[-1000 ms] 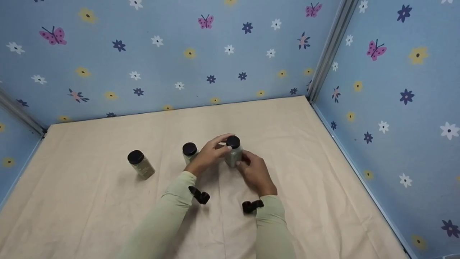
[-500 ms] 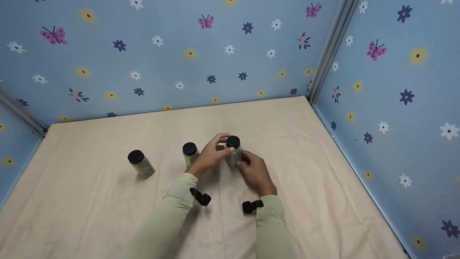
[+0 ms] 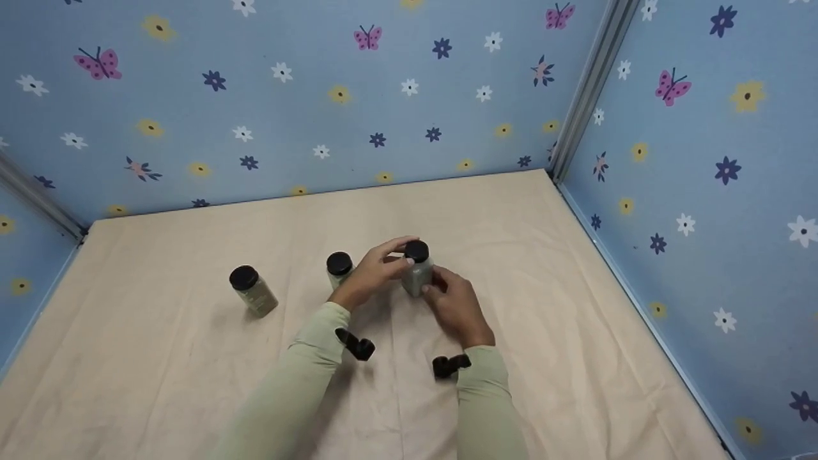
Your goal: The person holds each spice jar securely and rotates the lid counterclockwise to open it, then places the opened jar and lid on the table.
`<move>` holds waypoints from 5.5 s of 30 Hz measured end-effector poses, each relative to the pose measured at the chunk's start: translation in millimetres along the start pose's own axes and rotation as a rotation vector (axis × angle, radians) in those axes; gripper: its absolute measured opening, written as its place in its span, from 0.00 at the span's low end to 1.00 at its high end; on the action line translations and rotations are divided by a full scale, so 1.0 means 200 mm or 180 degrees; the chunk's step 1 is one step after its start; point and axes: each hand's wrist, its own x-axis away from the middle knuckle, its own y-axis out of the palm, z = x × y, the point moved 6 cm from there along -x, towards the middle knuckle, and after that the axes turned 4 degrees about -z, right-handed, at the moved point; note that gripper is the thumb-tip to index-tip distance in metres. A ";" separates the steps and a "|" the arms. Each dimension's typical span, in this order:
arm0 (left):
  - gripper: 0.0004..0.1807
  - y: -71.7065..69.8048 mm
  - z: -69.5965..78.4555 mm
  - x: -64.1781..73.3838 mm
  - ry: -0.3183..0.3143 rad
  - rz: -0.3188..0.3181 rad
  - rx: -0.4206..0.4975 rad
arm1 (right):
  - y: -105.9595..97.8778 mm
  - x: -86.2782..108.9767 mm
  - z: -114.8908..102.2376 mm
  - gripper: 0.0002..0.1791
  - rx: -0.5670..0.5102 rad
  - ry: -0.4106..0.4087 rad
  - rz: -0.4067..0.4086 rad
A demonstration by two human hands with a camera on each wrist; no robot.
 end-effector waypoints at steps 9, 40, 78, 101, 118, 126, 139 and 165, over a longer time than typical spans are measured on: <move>0.28 0.01 -0.01 0.00 -0.0075 0.0099 0.0038 | -0.01 0.00 -0.01 0.22 0.0063 -0.0044 0.0021; 0.27 0.01 0.01 0.00 0.0237 0.0372 -0.0064 | 0.00 0.00 0.01 0.22 0.0048 0.0067 0.0029; 0.18 -0.04 0.10 0.20 0.0535 0.1023 0.0231 | -0.01 -0.01 -0.01 0.22 0.0071 0.0050 -0.0042; 0.17 0.07 -0.03 0.34 0.0073 0.0328 0.0086 | 0.00 0.00 0.00 0.25 0.0170 0.0179 -0.0079; 0.22 0.14 -0.09 0.36 -0.0149 0.0214 -0.0067 | 0.01 0.01 0.01 0.27 -0.0160 0.0147 -0.0112; 0.21 0.16 -0.10 0.36 -0.0136 0.0197 -0.0658 | 0.01 0.00 0.00 0.26 0.0000 0.0064 -0.0087; 0.26 0.24 -0.03 0.34 -0.0216 -0.0042 -0.2221 | 0.00 0.01 0.00 0.27 0.0050 0.0036 -0.0092; 0.19 0.29 0.02 0.33 0.0039 0.0003 -0.3128 | 0.00 -0.01 -0.02 0.27 -0.0026 -0.0005 -0.0115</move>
